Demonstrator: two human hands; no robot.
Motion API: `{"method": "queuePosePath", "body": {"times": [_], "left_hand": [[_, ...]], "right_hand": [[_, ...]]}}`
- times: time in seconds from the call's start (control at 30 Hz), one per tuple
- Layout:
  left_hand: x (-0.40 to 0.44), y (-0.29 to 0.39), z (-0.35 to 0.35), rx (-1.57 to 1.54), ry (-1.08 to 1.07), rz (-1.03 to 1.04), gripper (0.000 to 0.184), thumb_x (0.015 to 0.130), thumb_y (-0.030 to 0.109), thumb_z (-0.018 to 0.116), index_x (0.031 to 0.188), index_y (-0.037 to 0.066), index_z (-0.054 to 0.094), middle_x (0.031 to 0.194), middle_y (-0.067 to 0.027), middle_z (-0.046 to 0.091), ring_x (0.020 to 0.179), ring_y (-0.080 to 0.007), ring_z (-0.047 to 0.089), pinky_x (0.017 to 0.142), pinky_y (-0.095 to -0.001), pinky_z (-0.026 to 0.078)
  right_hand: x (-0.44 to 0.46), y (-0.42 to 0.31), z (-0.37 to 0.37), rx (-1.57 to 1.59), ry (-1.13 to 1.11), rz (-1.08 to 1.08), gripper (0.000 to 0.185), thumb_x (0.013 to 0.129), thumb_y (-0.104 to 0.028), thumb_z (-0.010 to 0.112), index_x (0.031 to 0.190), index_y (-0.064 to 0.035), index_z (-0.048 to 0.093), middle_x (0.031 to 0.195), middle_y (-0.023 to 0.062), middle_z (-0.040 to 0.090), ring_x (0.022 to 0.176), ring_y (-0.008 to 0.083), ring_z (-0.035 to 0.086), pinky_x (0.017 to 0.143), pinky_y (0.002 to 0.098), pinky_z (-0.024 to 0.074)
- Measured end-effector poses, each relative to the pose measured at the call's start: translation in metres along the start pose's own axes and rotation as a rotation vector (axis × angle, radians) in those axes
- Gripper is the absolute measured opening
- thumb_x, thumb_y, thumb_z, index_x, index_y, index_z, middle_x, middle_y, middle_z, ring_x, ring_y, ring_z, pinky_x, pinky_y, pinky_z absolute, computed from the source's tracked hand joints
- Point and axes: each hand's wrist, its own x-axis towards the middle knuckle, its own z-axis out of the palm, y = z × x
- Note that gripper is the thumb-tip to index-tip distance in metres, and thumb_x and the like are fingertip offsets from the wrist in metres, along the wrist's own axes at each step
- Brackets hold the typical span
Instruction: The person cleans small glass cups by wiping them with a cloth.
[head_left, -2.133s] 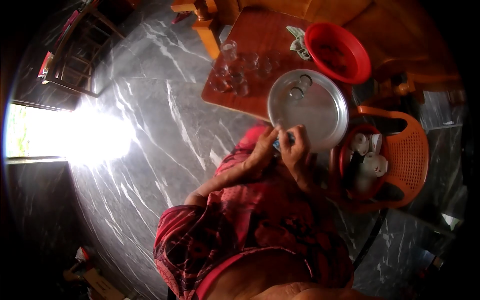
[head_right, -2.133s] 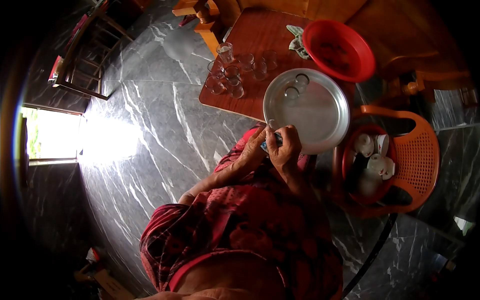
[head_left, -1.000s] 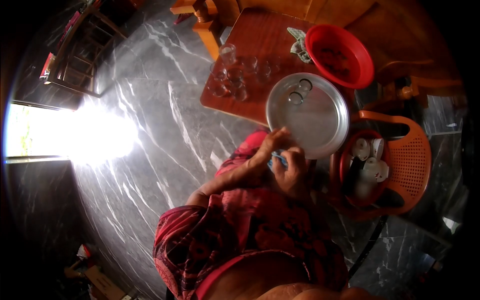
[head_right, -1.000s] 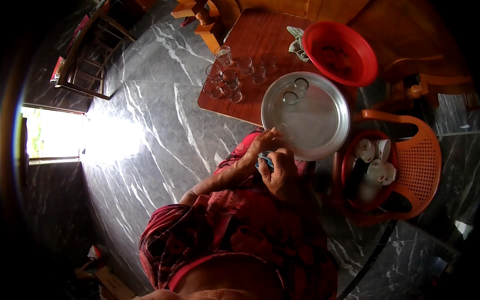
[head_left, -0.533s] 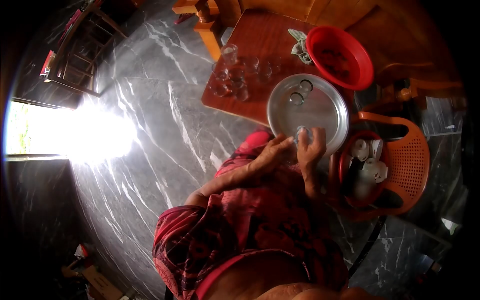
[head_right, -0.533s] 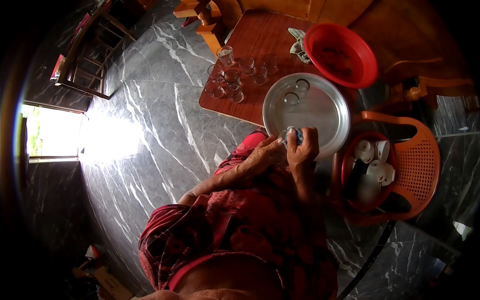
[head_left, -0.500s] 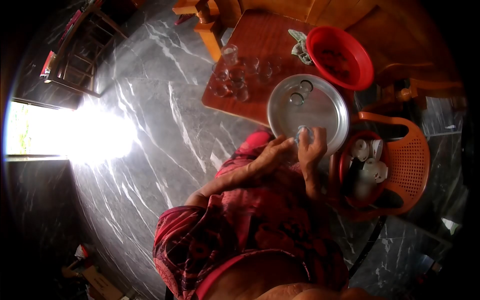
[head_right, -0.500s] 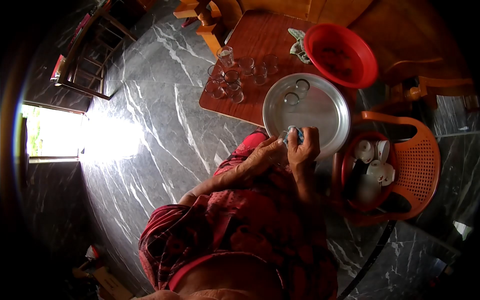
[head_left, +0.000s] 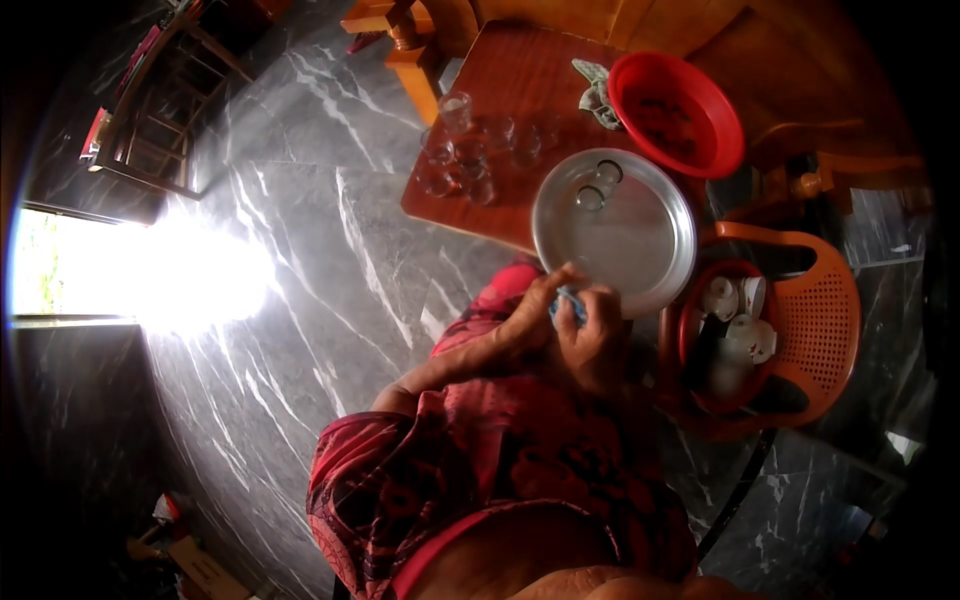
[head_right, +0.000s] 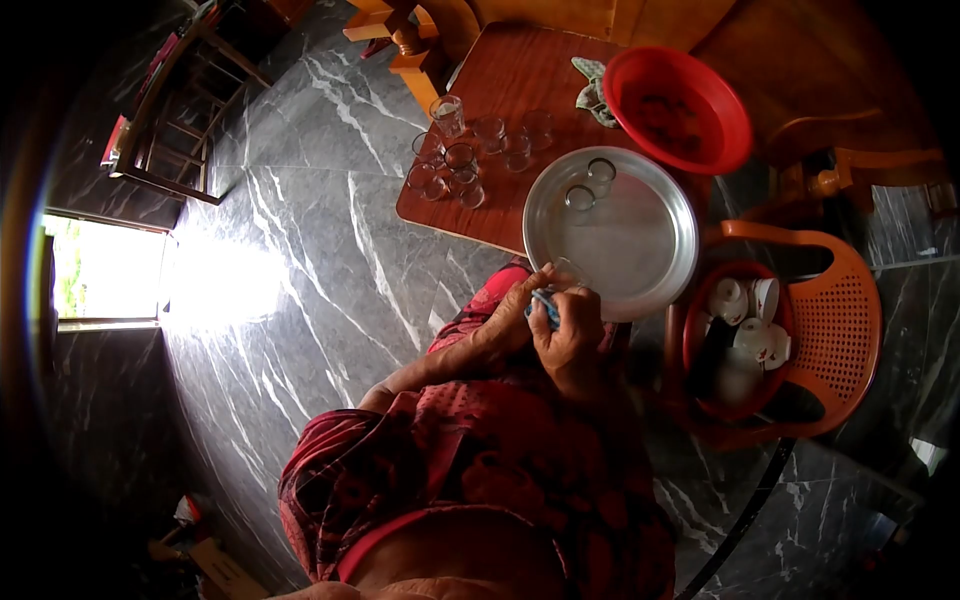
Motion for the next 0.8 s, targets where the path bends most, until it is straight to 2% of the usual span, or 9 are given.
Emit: {"method": "queuePosePath", "body": {"times": [0.07,0.1,0.27,0.33,0.37,0.5,0.6,0.63,0.8], "left_hand": [[0.004,-0.004,-0.003,0.258,0.007,0.235,0.026,0.097,0.030,0.054,0.112,0.009,0.055,0.097,-0.0042,0.059,0.095,-0.0142,0.056,0.079,-0.0269,0.048],[0.008,0.001,-0.003,0.066,0.027,0.106,0.022,0.099,0.025,0.050,0.114,0.010,0.053,0.101,-0.0042,0.059,0.099,-0.0150,0.055,0.083,-0.0280,0.047],[0.012,0.005,-0.003,0.056,-0.033,0.100,0.023,0.098,0.022,0.049,0.116,0.009,0.053,0.107,-0.0068,0.059,0.098,-0.0171,0.056,0.085,-0.0296,0.047],[0.017,0.001,-0.009,0.339,0.036,0.192,0.026,0.098,0.027,0.050,0.115,0.008,0.054,0.102,-0.0068,0.059,0.094,-0.0168,0.056,0.082,-0.0301,0.047],[0.019,-0.001,-0.011,0.482,0.070,0.239,0.028,0.097,0.029,0.050,0.114,0.007,0.054,0.100,-0.0068,0.059,0.092,-0.0167,0.057,0.080,-0.0303,0.047],[0.004,0.007,0.007,0.604,0.079,0.269,0.039,0.098,0.041,0.049,0.116,0.006,0.053,0.099,-0.0016,0.057,0.094,-0.0106,0.053,0.083,-0.0259,0.044],[0.004,0.002,0.009,0.444,0.086,0.178,0.038,0.097,0.039,0.053,0.115,0.005,0.053,0.098,-0.0021,0.058,0.091,-0.0104,0.054,0.079,-0.0257,0.045],[0.001,0.003,0.008,0.349,0.059,0.117,0.037,0.096,0.037,0.056,0.115,0.006,0.053,0.095,-0.0027,0.058,0.085,-0.0109,0.056,0.073,-0.0259,0.047],[-0.007,0.001,0.023,0.192,0.056,0.072,0.033,0.095,0.033,0.057,0.113,0.006,0.052,0.087,-0.0021,0.057,0.076,-0.0120,0.054,0.066,-0.0257,0.046]], "right_hand": [[-0.007,-0.001,0.004,0.066,-0.005,-0.032,0.018,0.083,-0.014,0.066,0.092,-0.0024,0.057,0.089,0.0168,0.058,0.081,0.0343,0.059,0.071,0.0431,0.0482],[-0.011,-0.001,0.005,0.061,-0.020,-0.055,0.019,0.081,-0.013,0.068,0.093,-0.0028,0.057,0.090,0.0157,0.058,0.081,0.0336,0.059,0.071,0.0430,0.0483],[-0.013,0.003,0.005,0.107,-0.072,-0.074,0.019,0.079,-0.011,0.069,0.092,-0.0031,0.057,0.088,0.0149,0.058,0.079,0.0341,0.059,0.068,0.0422,0.0481],[-0.006,0.013,0.010,0.026,0.038,-0.098,0.019,0.082,-0.019,0.068,0.087,-0.0054,0.057,0.081,0.0125,0.057,0.073,0.0322,0.057,0.062,0.0412,0.0481],[-0.001,0.018,0.010,0.008,0.052,-0.057,0.018,0.081,-0.018,0.068,0.086,-0.0050,0.057,0.082,0.0129,0.057,0.073,0.0324,0.057,0.063,0.0414,0.0481],[0.008,0.036,0.011,-0.001,0.074,0.023,0.015,0.081,-0.012,0.067,0.084,-0.0027,0.056,0.079,0.0143,0.056,0.073,0.0338,0.056,0.063,0.0418,0.0472],[0.015,0.047,0.013,0.011,0.118,0.028,0.015,0.081,-0.010,0.066,0.081,-0.0015,0.054,0.077,0.0150,0.053,0.071,0.0347,0.054,0.063,0.0422,0.0454],[0.017,0.050,0.013,0.029,0.143,0.066,0.015,0.081,-0.009,0.066,0.080,-0.0012,0.053,0.076,0.0154,0.052,0.070,0.0349,0.053,0.062,0.0423,0.0447],[0.027,0.059,0.011,0.065,0.194,0.097,0.016,0.082,-0.007,0.065,0.080,0.0007,0.051,0.076,0.0166,0.050,0.070,0.0348,0.052,0.062,0.0418,0.0430]]}}
